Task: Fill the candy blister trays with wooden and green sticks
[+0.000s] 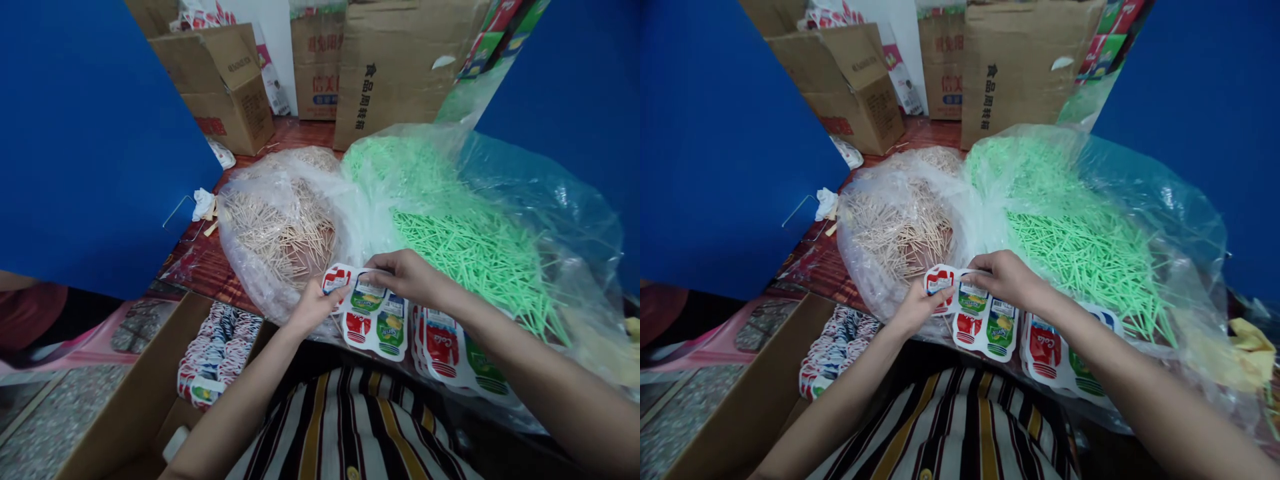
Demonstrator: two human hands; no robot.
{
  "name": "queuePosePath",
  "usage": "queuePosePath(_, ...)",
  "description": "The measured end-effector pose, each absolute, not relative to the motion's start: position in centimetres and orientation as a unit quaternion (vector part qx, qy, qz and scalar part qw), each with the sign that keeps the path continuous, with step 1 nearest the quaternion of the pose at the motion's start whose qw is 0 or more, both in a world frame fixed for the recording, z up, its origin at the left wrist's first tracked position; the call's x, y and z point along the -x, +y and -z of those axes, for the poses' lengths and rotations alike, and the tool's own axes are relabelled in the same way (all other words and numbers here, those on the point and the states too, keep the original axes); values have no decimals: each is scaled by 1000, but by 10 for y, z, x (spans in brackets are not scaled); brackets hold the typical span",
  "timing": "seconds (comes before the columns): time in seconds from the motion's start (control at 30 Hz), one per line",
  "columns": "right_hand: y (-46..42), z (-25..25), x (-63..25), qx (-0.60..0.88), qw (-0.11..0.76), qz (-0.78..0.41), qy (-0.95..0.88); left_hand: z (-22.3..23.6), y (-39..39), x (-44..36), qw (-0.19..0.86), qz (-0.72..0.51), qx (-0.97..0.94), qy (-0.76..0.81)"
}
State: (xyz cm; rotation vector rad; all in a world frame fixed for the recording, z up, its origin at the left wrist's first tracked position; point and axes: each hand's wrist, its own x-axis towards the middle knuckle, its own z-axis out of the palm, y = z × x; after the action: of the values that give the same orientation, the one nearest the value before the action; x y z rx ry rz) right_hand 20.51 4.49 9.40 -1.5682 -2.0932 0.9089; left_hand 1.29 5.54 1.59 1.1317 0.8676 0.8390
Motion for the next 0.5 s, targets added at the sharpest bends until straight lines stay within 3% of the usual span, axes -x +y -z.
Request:
queuePosePath(0.17, 39, -79, -208, 585, 188, -231, -754, -14, 52, -29, 591, -443, -532, 414)
queuePosePath(0.5, 33, -67, -219, 604, 238, -222, -728, -11, 52, -48, 657, -413, -458, 433)
